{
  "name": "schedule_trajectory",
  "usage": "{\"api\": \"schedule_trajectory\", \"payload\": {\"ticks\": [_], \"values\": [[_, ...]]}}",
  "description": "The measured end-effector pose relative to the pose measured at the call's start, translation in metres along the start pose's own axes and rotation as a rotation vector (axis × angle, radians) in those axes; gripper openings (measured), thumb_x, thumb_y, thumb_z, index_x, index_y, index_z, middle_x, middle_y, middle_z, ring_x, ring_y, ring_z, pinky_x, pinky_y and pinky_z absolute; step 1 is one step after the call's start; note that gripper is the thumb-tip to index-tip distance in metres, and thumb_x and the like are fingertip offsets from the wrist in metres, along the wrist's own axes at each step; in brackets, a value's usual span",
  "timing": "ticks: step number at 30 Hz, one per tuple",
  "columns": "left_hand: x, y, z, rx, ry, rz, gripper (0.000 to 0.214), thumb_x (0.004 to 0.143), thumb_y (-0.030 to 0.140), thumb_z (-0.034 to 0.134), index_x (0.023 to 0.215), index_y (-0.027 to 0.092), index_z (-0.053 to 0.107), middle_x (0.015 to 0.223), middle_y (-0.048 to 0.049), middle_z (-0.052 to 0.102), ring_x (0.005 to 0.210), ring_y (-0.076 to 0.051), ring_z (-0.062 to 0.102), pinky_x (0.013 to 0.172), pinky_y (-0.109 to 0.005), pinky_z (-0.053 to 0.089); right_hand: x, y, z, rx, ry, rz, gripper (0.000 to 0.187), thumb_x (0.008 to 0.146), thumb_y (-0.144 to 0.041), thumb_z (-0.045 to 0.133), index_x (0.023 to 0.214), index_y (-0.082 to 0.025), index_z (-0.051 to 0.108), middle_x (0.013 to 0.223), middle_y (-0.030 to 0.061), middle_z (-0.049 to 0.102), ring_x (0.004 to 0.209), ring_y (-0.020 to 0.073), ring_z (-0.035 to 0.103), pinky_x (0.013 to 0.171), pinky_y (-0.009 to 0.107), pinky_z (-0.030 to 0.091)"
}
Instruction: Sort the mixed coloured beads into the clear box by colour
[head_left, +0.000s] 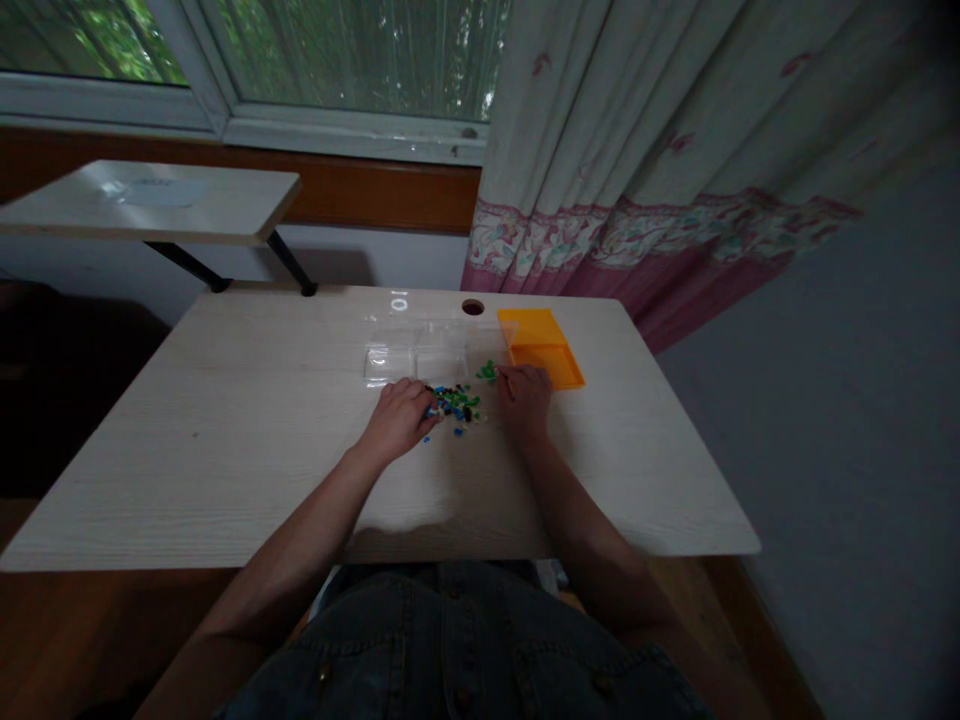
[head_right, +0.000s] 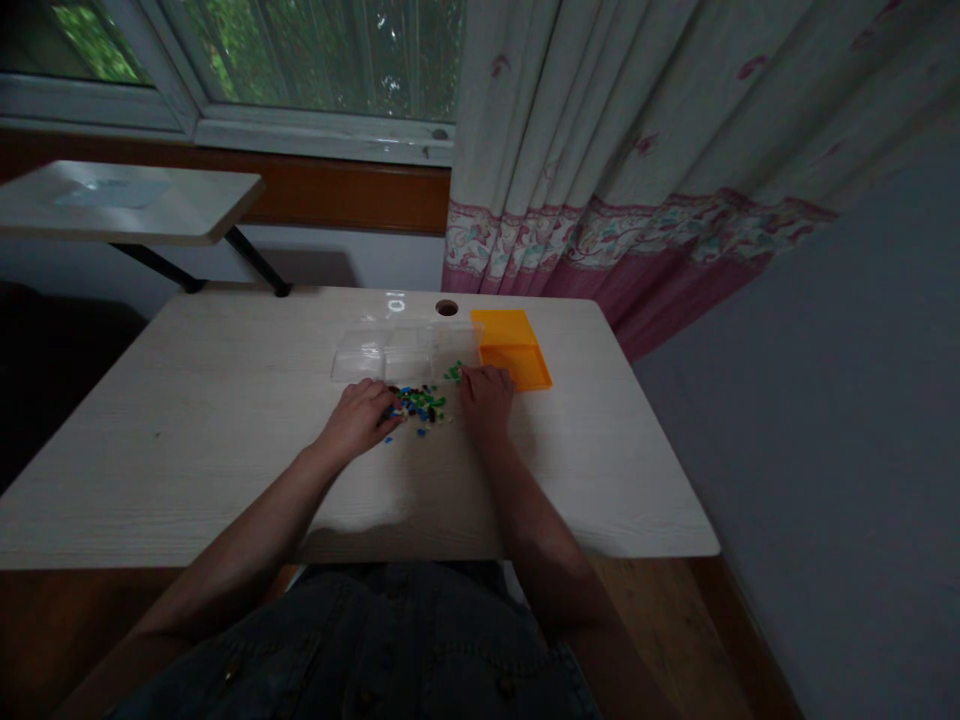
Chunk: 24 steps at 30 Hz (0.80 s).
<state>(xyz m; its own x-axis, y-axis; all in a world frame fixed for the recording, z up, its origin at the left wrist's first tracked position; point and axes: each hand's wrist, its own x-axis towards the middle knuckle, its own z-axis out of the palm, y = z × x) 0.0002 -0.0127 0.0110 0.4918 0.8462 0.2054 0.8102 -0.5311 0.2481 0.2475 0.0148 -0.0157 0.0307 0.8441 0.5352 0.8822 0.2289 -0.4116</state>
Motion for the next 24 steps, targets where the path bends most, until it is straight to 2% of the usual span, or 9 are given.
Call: {"api": "schedule_trajectory", "payload": {"ticks": [8, 18, 24], "values": [[0.003, 0.001, 0.01, 0.01, 0.022, -0.001, 0.012, 0.089, 0.032, 0.063, 0.095, 0.021, 0.066, 0.097, -0.0083, 0.062, 0.099, -0.028, 0.054, 0.08, -0.04, 0.04, 0.0, -0.002, 0.0, 0.009, 0.024, -0.011, 0.026, 0.096, -0.032, 0.052, 0.101, -0.02, 0.075, 0.091, 0.0072, 0.069, 0.092, 0.0215, 0.055, 0.088, 0.036, 0.039], [0.002, 0.006, 0.009, 0.073, 0.056, 0.027, 0.015, 0.094, 0.031, 0.055, 0.094, 0.019, 0.064, 0.096, -0.0093, 0.061, 0.097, -0.027, 0.053, 0.081, -0.04, 0.041, -0.002, -0.005, 0.0, 0.031, 0.018, -0.062, 0.025, 0.096, -0.03, 0.053, 0.1, -0.019, 0.075, 0.09, 0.0071, 0.069, 0.091, 0.0213, 0.056, 0.089, 0.036, 0.041], [0.003, 0.005, 0.012, 0.028, 0.076, 0.005, 0.012, 0.093, 0.029, 0.057, 0.093, 0.019, 0.064, 0.096, -0.0085, 0.061, 0.097, -0.027, 0.053, 0.083, -0.04, 0.042, -0.004, -0.011, 0.001, 0.086, -0.002, -0.095, 0.025, 0.096, -0.031, 0.053, 0.101, -0.02, 0.075, 0.089, 0.0072, 0.069, 0.089, 0.0212, 0.056, 0.087, 0.037, 0.043]]}}
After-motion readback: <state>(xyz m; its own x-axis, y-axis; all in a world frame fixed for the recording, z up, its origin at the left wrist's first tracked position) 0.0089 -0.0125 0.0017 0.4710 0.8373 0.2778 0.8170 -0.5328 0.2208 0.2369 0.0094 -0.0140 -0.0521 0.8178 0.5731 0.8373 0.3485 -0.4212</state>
